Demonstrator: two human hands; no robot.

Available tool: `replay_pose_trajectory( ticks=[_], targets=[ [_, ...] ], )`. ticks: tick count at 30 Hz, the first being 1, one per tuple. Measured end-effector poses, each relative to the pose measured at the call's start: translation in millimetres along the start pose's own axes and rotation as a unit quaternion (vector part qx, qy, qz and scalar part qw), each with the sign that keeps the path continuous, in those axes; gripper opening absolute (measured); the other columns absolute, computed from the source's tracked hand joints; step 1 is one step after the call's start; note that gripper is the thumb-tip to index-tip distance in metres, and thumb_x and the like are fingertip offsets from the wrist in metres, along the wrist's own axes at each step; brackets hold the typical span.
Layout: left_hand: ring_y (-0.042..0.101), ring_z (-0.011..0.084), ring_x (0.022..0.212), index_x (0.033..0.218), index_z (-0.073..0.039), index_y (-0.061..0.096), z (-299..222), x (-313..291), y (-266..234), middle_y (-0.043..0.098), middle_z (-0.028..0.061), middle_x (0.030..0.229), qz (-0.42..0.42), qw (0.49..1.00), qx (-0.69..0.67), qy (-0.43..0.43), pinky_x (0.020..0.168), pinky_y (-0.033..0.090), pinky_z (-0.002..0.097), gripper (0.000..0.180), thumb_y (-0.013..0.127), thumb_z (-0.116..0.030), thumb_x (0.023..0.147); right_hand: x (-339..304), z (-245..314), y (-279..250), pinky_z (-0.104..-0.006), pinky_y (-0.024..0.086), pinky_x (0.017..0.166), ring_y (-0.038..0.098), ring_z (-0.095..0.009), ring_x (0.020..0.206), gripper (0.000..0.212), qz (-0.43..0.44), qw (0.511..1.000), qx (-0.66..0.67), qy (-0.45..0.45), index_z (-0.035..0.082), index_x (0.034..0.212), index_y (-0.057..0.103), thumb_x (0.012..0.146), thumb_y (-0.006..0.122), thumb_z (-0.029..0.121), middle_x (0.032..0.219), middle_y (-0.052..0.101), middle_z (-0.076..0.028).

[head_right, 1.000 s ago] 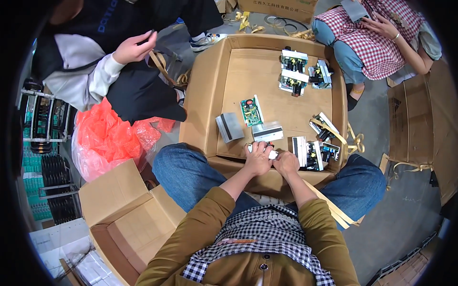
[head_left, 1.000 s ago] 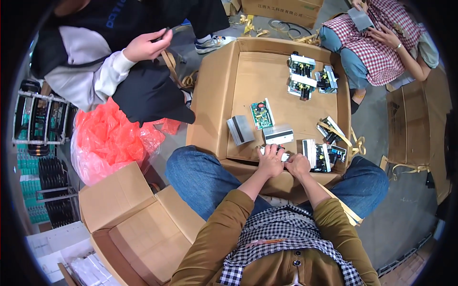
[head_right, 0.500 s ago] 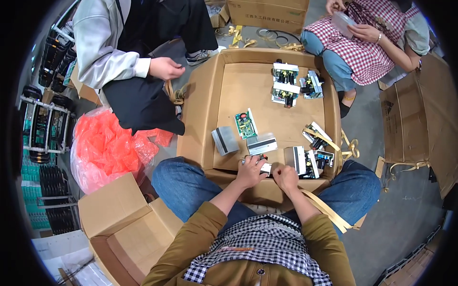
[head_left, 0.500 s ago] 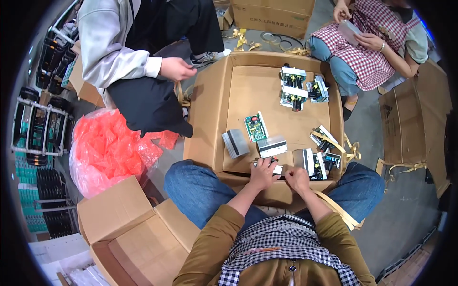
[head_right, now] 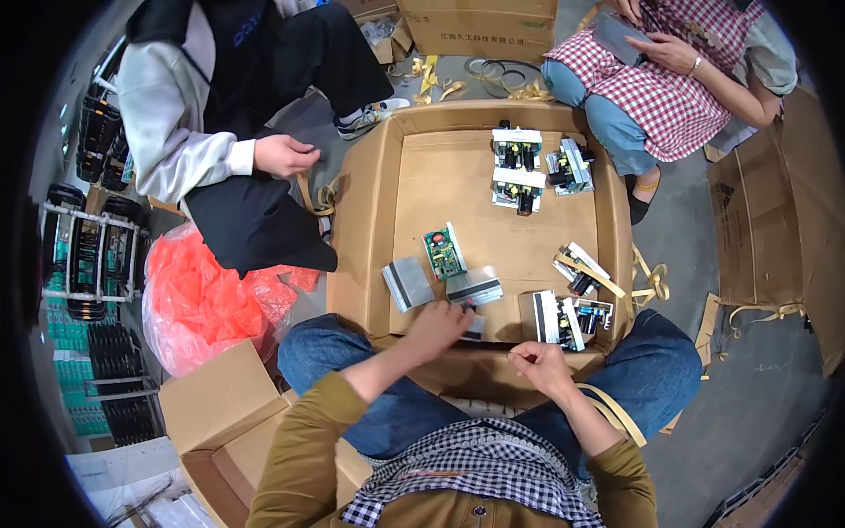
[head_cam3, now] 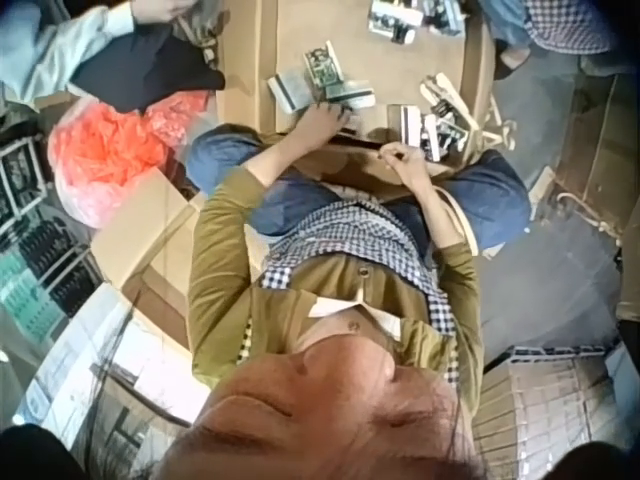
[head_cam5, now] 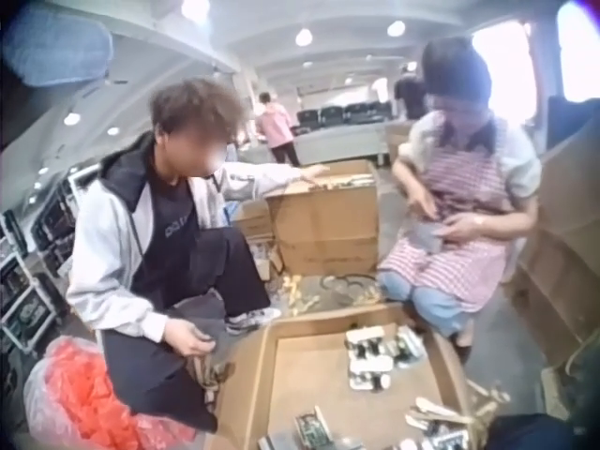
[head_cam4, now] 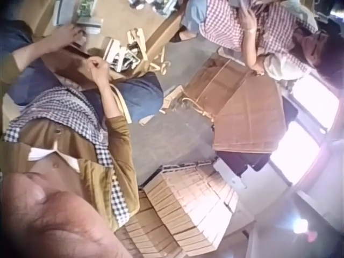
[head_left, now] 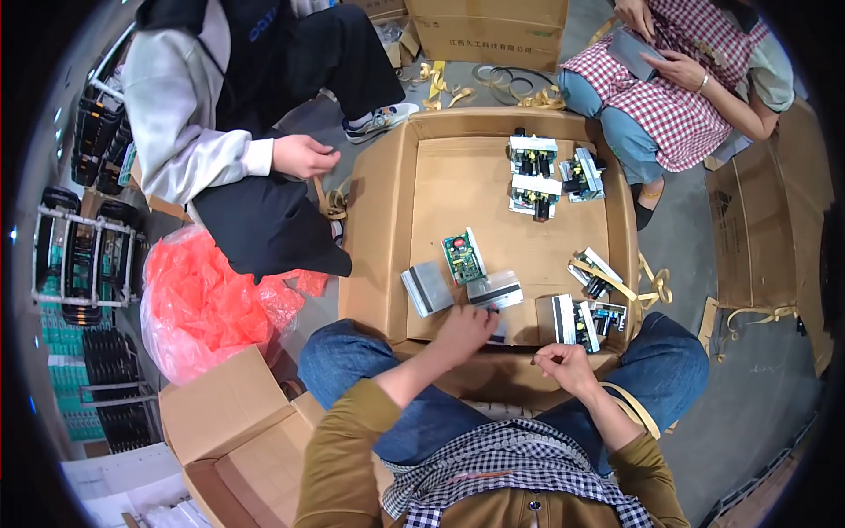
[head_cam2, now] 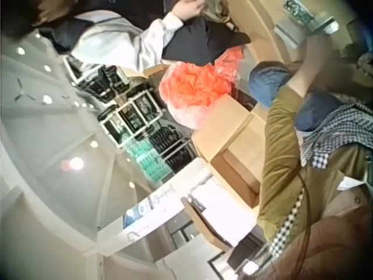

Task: Packing electronic circuit boards and components into cardboard shipping boxes with dividers.

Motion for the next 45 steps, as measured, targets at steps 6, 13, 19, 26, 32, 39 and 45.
replay_pose_trajectory(
  ticks=[6,13,19,26,32,39,45],
  targets=[
    [0.055,0.0344,0.085,0.119,-0.001,0.041,155,50,-65,0.054,0.0173,0.094,-0.107,0.961,-0.109,-0.229,0.073,0.047,0.0413,0.060,0.064,-0.008,0.064,1,13,10,-0.0220,0.044,0.049,0.055,-0.008,0.052,0.010,0.021,0.996,-0.085,-0.026,0.000,0.082,0.066,0.077,0.065,0.009,0.064,0.062,-0.006],
    [0.054,0.0343,0.089,0.120,0.001,0.041,249,114,-9,0.052,0.0188,0.103,-0.113,0.928,-0.071,-0.348,0.077,0.046,0.0406,0.061,0.064,-0.009,0.065,6,22,15,-0.0237,0.045,0.050,0.057,-0.011,0.052,0.011,0.046,0.997,-0.050,-0.041,0.002,0.083,0.066,0.075,0.066,0.010,0.065,0.062,-0.010],
    [0.058,0.0348,0.085,0.100,-0.002,0.056,189,97,-20,0.060,0.0199,0.091,-0.149,0.906,-0.072,-0.389,0.071,0.046,0.0420,0.039,0.064,-0.027,0.071,11,32,6,-0.0234,0.045,0.051,0.058,-0.011,0.053,0.011,0.038,0.998,-0.020,-0.044,0.002,0.083,0.066,0.076,0.066,0.010,0.065,0.062,-0.009],
    [0.062,0.0345,0.073,0.073,0.000,0.063,142,74,64,0.063,0.0208,0.077,-0.007,0.867,-0.176,-0.467,0.067,0.049,0.0435,0.039,0.061,-0.039,0.073,0,49,5,-0.0239,0.045,0.050,0.057,-0.013,0.053,0.010,0.052,0.997,-0.041,-0.042,0.002,0.083,0.065,0.076,0.066,0.009,0.065,0.061,-0.009],
    [0.062,0.0330,0.072,0.092,0.001,0.057,212,27,54,0.062,0.0216,0.081,-0.053,0.826,-0.344,-0.443,0.061,0.050,0.0404,0.027,0.058,-0.023,0.080,-28,117,-25,-0.0244,0.044,0.049,0.056,-0.015,0.054,0.009,-0.041,0.974,-0.097,-0.203,0.001,0.081,0.064,0.074,0.065,0.005,0.067,0.060,-0.010],
    [0.060,0.0169,0.074,0.104,0.001,0.050,101,-3,-50,0.053,0.0102,0.091,0.132,0.752,-0.607,-0.221,0.052,0.052,0.0241,0.023,0.050,-0.017,0.089,-57,175,-70,-0.0231,0.041,0.051,0.053,-0.013,0.057,0.007,-0.183,0.929,-0.198,-0.255,-0.001,0.081,0.062,0.075,0.063,0.002,0.066,0.056,-0.007],
    [0.059,0.0221,0.078,0.104,0.001,0.051,13,4,-4,0.049,0.0130,0.097,0.142,0.871,-0.467,-0.049,0.053,0.053,0.0285,0.023,0.052,-0.017,0.088,-44,194,-45,-0.0221,0.040,0.053,0.052,-0.010,0.058,0.006,-0.109,0.922,-0.256,-0.270,-0.001,0.084,0.062,0.078,0.060,0.002,0.067,0.056,-0.005]
  ],
)
Point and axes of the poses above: each hand's wrist, its own x-axis towards the middle knuckle, its own y-axis out of the palm, z = x × y, the point moved 10 cm from there along x, towards the middle knuckle
